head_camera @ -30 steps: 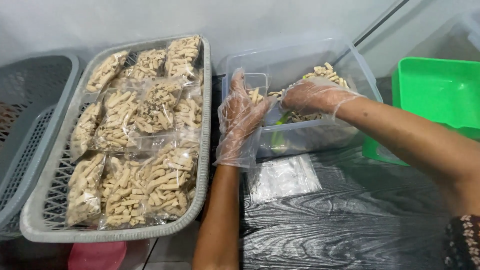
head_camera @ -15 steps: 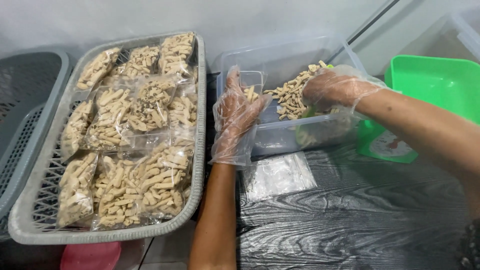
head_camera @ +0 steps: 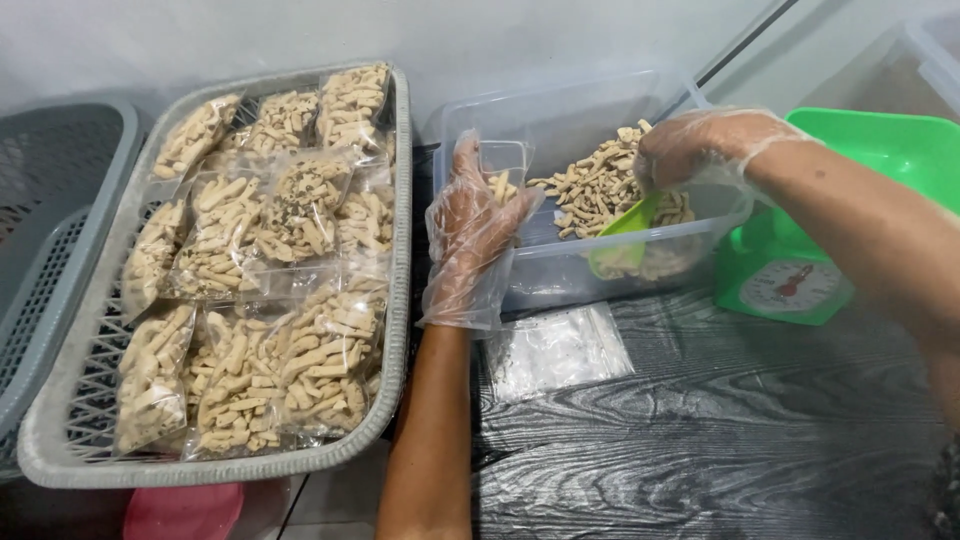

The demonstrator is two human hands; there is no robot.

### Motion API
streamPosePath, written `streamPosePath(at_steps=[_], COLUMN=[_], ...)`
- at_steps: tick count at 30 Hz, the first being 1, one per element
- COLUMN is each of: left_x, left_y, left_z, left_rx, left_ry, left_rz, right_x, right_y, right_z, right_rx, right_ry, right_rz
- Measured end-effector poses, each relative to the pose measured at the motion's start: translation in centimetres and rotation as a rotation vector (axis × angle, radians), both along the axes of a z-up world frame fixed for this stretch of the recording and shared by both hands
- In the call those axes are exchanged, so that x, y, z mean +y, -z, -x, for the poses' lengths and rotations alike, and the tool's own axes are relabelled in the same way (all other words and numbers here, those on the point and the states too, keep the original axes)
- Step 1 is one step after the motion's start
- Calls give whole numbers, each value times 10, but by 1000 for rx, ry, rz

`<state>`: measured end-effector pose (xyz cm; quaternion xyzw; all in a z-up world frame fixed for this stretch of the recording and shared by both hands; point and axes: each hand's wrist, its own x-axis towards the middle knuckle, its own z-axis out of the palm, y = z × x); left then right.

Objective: The person scoops small beige snack pieces from a clear plastic container into a transparent plastic bag using a green scoop. The person then places the filled bag on a green scale, adjusts the contents, and sets the bag aside. This process is repeated multiple times throughout the clip.

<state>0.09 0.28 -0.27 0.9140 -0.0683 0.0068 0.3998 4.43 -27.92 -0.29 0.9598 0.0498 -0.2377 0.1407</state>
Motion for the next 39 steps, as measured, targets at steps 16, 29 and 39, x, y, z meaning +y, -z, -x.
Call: streamPosePath(at_steps=[16,29,39], left_x=[1,2,0], left_y=[32,39,33], left_z=[-15,-19,-18], left_rx=[-282,-303,-245], left_ry=[2,28,0], left_rz=[-55,-31,-93], right_x=[11,-20,84], right_y=[-84,-147,-162], right_z=[33,29,87], right_rx=[98,-248,-554], right_ry=[401,179,-264], right_rz=[-472,-439,-281])
